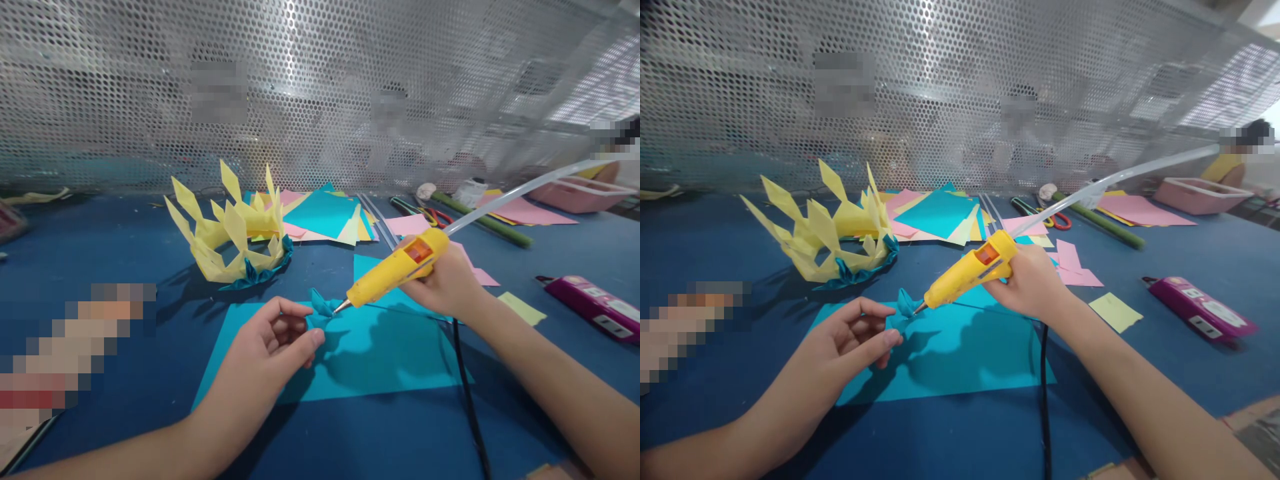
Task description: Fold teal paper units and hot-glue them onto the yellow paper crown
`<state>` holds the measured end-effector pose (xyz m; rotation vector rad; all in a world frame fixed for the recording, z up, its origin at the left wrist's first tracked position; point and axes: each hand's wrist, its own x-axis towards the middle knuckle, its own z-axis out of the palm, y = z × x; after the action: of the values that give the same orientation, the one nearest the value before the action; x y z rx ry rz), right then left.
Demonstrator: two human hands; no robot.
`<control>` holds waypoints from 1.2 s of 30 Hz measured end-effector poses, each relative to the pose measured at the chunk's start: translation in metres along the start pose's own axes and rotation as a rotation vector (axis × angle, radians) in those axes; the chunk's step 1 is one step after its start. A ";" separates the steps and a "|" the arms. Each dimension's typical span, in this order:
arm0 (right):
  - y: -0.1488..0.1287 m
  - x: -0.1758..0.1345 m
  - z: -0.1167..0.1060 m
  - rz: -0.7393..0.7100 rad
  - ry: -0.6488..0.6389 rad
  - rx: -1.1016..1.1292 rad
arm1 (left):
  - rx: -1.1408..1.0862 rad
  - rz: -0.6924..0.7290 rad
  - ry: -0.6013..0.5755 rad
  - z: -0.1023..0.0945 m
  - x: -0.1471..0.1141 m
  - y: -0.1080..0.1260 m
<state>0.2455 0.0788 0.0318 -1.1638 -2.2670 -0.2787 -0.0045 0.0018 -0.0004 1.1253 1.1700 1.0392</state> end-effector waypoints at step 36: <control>0.007 -0.001 0.003 -0.129 0.085 -0.050 | 0.028 -0.034 0.002 0.000 -0.001 0.000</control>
<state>0.2501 0.0835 0.0285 -1.0117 -2.2753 -0.4293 -0.0041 0.0010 -0.0008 1.1228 1.2052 1.0009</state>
